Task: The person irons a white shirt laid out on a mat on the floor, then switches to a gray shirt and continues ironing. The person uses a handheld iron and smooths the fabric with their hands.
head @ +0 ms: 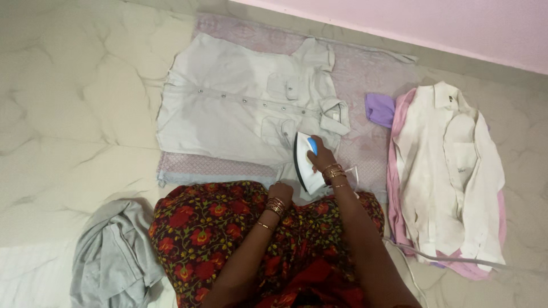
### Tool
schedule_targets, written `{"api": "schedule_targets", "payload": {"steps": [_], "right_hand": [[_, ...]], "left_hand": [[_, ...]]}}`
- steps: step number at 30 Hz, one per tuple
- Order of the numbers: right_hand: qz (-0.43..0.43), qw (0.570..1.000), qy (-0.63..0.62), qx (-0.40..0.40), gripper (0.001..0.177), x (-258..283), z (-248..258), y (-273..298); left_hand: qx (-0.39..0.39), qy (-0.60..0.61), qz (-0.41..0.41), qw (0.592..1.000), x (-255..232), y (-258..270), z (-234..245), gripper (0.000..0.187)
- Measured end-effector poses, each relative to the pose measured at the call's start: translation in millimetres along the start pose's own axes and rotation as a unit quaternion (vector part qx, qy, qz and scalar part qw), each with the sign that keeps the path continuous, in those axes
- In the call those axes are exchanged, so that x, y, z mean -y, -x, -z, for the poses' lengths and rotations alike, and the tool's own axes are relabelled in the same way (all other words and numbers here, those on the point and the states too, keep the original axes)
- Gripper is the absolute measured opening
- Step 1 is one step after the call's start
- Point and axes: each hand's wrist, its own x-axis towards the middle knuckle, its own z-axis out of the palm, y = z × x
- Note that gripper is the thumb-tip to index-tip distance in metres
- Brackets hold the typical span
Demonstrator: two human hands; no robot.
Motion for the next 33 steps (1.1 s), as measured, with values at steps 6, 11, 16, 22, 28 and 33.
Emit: {"api": "schedule_targets", "payload": {"steps": [6,11,16,22,28,33], "right_hand": [[-0.029,0.999,-0.022,-0.021,0.064,13,5,-31],[-0.037,0.998,-0.025,-0.048,0.064,18,10,-70],[-0.062,0.995,-0.033,-0.065,0.067,16,10,-97],[-0.051,0.996,-0.035,-0.061,0.066,8,0,-67],[-0.099,0.985,-0.079,-0.119,0.067,18,-19,0],[-0.150,0.978,-0.065,-0.132,0.065,38,-21,27]], "left_hand": [[-0.014,-0.007,-0.006,1.000,0,0,1,0.010],[0.002,0.004,-0.004,1.000,0,-2,6,0.011],[-0.001,0.004,0.001,1.000,5,-1,-5,0.014],[-0.008,0.005,-0.006,1.000,13,-4,-21,0.020],[-0.032,0.028,0.014,0.999,3,14,-13,0.019],[-0.034,0.003,-0.005,0.999,0,30,3,0.020]]}}
